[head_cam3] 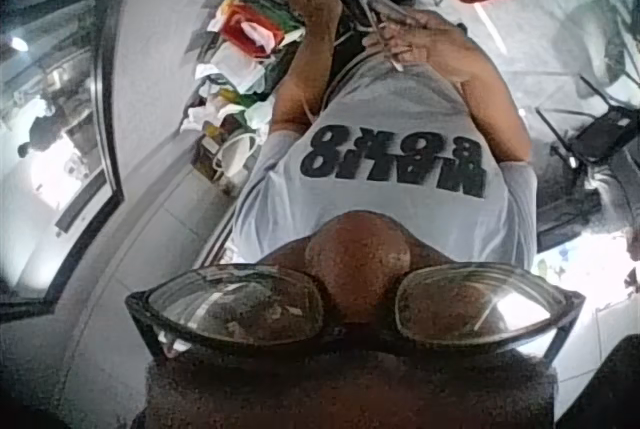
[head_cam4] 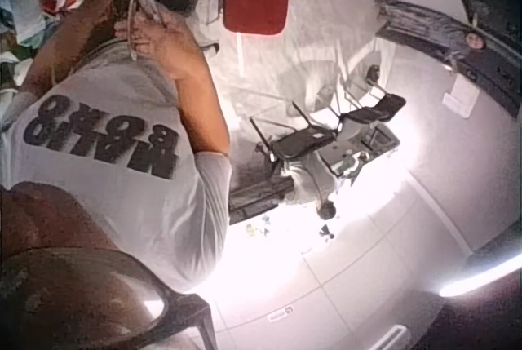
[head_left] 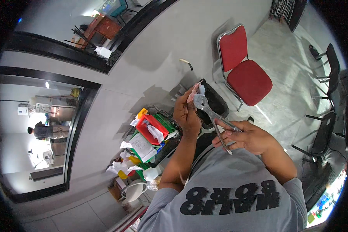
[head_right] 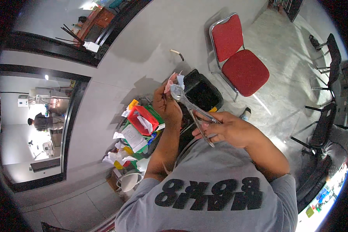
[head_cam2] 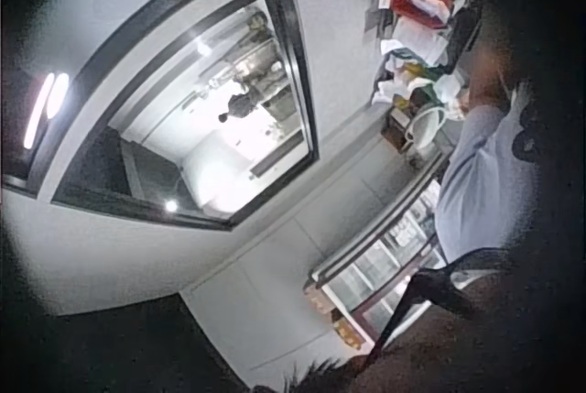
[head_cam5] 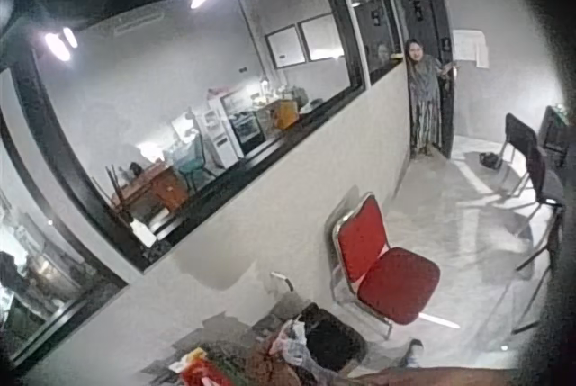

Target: The person unwraps and trims excess material from a dental appliance using a pair of pliers and by hand.

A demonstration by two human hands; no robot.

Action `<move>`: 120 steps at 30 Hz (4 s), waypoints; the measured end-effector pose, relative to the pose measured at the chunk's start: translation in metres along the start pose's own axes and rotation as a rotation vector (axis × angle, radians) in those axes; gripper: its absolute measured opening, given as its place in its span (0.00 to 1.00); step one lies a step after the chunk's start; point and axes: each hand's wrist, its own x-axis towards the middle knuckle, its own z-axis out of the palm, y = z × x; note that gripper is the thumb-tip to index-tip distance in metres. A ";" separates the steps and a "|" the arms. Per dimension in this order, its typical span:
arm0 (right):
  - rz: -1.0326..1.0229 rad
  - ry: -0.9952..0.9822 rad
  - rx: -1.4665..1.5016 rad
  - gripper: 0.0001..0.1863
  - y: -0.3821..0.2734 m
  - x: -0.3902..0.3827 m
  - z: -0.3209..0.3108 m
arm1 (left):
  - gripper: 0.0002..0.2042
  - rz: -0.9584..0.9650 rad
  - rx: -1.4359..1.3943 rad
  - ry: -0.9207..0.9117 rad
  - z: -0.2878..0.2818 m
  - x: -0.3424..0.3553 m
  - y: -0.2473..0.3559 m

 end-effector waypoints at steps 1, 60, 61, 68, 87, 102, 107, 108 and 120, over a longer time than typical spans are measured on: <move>-0.003 -0.001 0.001 0.28 0.000 0.000 -0.001 | 0.12 0.018 -0.007 0.001 0.001 0.001 -0.001; -0.071 0.048 0.017 0.24 0.014 0.001 0.001 | 0.15 -0.522 -0.563 0.129 0.002 -0.006 0.010; -0.071 0.048 0.018 0.24 0.013 0.000 0.001 | 0.18 -0.496 -0.561 0.075 -0.001 -0.009 0.008; -0.096 0.058 -0.003 0.22 0.019 -0.002 -0.003 | 0.24 -0.626 -0.391 0.067 0.004 -0.010 0.009; 0.128 0.041 -0.029 0.26 0.024 -0.033 -0.032 | 0.18 -1.014 -0.616 -0.305 -0.006 -0.043 0.029; -0.081 -0.070 -0.469 0.23 -0.007 -0.075 -0.057 | 0.15 -0.865 -0.521 -0.171 -0.002 -0.028 0.039; -0.328 0.090 -0.371 0.20 -0.003 -0.073 -0.051 | 0.19 -0.812 -0.663 -0.227 0.003 -0.021 0.049; -0.327 0.091 -0.373 0.20 -0.004 -0.068 -0.046 | 0.19 -0.811 -0.665 -0.227 0.005 -0.021 0.050; -0.450 0.153 -0.175 0.22 -0.014 -0.048 -0.023 | 0.21 -0.930 -0.808 -0.184 0.017 -0.010 0.064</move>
